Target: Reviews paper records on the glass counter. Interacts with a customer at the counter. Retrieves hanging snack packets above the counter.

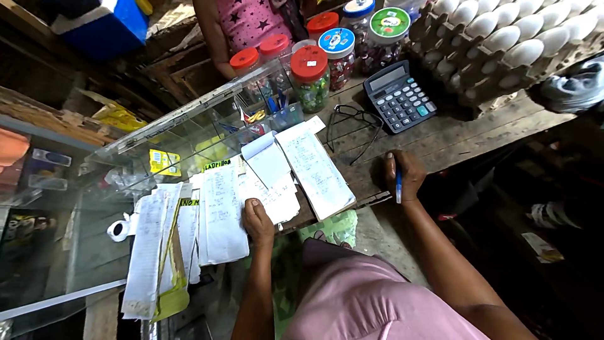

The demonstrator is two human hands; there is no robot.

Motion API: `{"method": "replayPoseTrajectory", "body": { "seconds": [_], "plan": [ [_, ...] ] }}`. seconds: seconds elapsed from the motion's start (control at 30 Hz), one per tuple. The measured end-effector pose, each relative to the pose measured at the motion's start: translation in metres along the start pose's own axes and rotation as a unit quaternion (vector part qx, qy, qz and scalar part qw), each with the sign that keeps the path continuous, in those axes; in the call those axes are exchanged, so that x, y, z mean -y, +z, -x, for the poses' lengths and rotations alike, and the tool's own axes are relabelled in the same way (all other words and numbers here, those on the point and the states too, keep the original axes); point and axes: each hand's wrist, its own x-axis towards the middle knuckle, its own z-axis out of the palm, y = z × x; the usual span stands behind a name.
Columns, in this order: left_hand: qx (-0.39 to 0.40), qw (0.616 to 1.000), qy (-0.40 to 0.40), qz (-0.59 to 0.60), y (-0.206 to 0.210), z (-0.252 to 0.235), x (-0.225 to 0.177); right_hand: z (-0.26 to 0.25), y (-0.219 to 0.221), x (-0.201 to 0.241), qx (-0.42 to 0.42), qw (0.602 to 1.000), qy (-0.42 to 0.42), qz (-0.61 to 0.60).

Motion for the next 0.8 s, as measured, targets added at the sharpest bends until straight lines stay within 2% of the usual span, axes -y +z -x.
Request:
{"method": "replayPoseTrajectory", "body": {
  "seconds": [0.6, 0.8],
  "plan": [
    [-0.012, 0.999, 0.031, -0.042, -0.0002, -0.0007, -0.0035, -0.0012, 0.0006, 0.0001, -0.005, 1.0, -0.003, 0.011],
    [-0.005, 0.998, 0.04, -0.047, 0.0002, -0.0012, -0.004, -0.0021, -0.002, -0.0001, 0.019, 1.0, 0.006, 0.004]
  ]
}}
